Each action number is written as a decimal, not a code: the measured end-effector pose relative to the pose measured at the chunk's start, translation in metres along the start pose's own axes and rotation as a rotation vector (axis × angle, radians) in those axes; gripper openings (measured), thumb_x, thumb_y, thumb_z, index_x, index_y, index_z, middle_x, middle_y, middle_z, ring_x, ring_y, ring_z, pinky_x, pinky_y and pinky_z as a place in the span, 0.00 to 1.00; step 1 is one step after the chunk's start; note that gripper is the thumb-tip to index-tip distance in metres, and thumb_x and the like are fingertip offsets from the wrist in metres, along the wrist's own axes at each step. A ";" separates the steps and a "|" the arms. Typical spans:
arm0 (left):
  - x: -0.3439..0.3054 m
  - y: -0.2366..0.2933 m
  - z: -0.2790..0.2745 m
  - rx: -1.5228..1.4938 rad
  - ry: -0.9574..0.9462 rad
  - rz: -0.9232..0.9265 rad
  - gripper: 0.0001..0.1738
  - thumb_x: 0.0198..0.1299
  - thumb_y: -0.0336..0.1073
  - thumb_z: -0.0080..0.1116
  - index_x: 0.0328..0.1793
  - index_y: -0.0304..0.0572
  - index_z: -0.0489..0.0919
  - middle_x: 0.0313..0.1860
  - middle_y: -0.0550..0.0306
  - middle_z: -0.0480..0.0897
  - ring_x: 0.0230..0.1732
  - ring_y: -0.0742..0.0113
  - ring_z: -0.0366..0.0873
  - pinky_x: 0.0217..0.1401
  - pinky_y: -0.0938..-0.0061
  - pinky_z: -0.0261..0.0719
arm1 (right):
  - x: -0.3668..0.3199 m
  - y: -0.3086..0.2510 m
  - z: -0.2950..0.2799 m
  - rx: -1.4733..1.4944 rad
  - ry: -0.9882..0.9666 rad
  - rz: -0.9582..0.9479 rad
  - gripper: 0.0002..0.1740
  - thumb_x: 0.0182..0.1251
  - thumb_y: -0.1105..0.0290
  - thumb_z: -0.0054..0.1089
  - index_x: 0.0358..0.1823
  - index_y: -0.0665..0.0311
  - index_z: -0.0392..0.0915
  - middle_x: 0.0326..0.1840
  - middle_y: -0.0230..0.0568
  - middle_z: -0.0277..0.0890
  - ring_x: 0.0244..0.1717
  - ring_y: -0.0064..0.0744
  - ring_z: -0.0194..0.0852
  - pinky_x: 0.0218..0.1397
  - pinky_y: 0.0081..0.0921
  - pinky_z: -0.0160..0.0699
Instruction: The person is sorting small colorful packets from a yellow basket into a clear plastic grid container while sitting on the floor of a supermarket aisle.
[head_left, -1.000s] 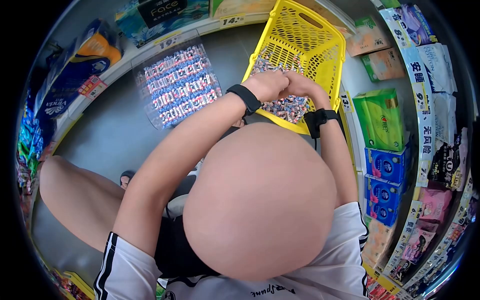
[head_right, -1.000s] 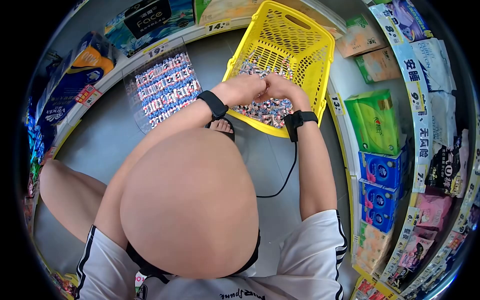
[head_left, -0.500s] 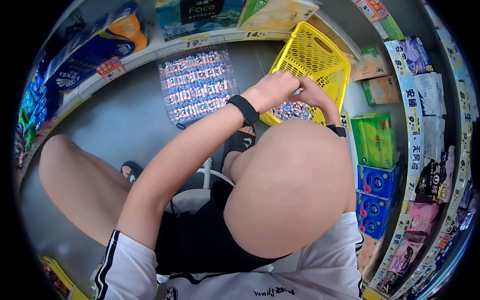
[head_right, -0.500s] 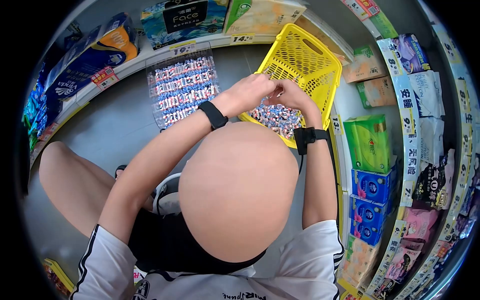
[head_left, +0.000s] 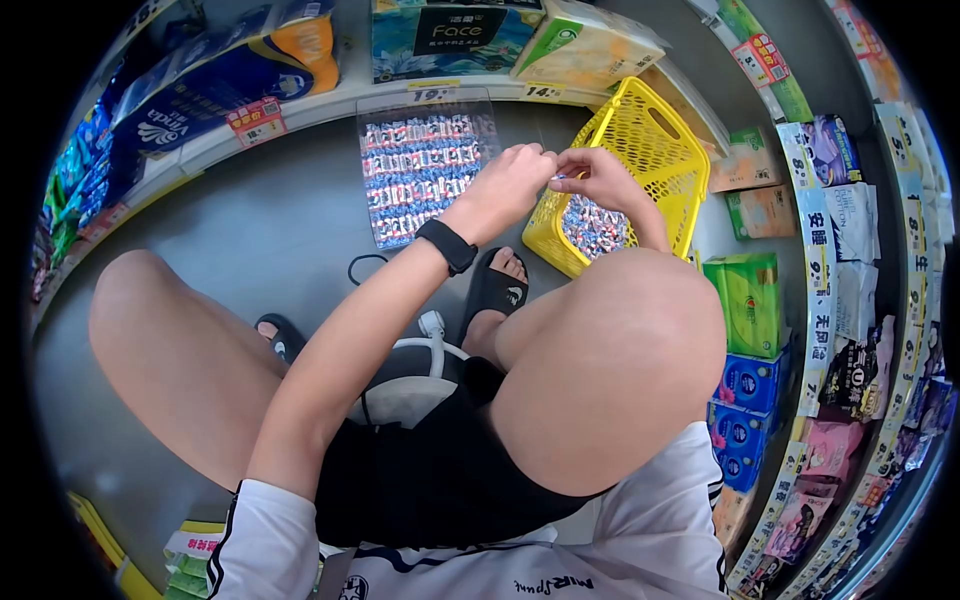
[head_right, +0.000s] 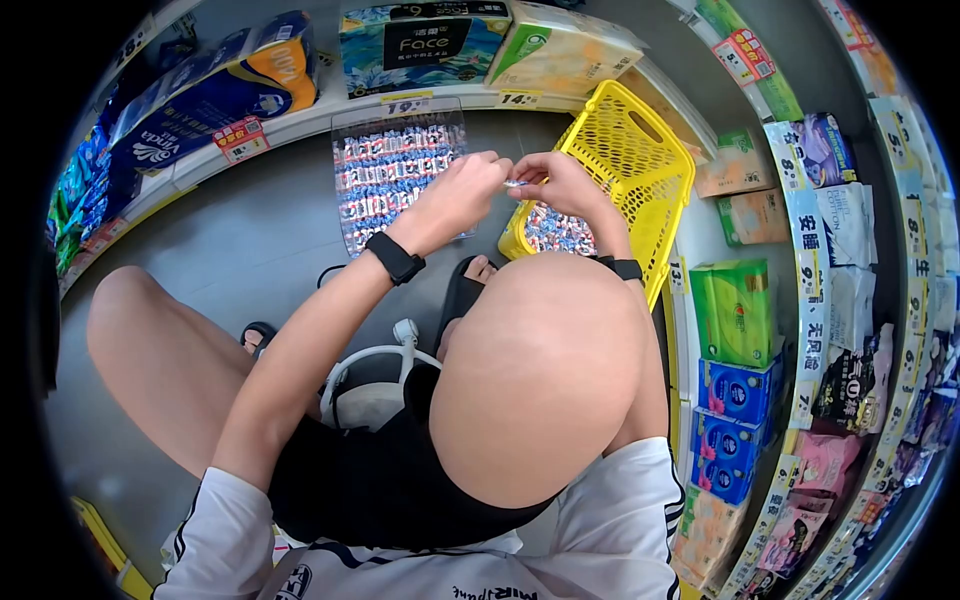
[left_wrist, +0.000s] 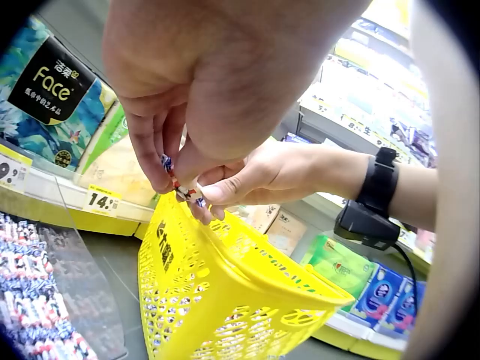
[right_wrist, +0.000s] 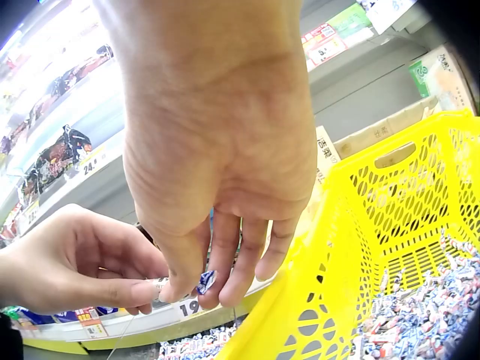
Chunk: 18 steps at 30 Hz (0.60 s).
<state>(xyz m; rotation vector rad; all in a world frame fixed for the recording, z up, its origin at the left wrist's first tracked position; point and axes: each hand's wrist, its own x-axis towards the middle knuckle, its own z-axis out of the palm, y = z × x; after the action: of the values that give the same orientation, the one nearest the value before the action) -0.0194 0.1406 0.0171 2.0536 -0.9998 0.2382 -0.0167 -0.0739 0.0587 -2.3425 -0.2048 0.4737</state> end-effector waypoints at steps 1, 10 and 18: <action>-0.005 -0.006 -0.003 -0.003 0.026 -0.017 0.09 0.59 0.21 0.53 0.46 0.32 0.77 0.43 0.37 0.80 0.50 0.34 0.80 0.54 0.47 0.79 | 0.004 -0.007 0.003 -0.003 -0.004 -0.007 0.14 0.63 0.71 0.78 0.46 0.69 0.86 0.36 0.37 0.86 0.39 0.26 0.83 0.47 0.25 0.84; -0.038 -0.051 -0.013 -0.083 0.058 -0.264 0.08 0.63 0.26 0.61 0.47 0.32 0.77 0.44 0.36 0.82 0.50 0.32 0.81 0.52 0.45 0.78 | 0.053 -0.017 0.051 -0.071 -0.017 -0.051 0.14 0.63 0.69 0.77 0.46 0.68 0.86 0.40 0.42 0.88 0.43 0.33 0.87 0.51 0.32 0.84; -0.083 -0.069 0.004 -0.190 0.221 -0.474 0.10 0.63 0.26 0.64 0.48 0.30 0.76 0.45 0.37 0.82 0.48 0.33 0.81 0.50 0.47 0.79 | 0.095 0.011 0.106 0.101 -0.115 -0.040 0.14 0.67 0.72 0.73 0.52 0.68 0.84 0.38 0.37 0.84 0.40 0.25 0.84 0.47 0.26 0.84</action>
<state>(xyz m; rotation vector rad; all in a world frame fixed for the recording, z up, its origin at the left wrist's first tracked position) -0.0250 0.2092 -0.0660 1.9717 -0.3688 0.1113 0.0295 0.0118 -0.0459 -2.2111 -0.2754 0.5857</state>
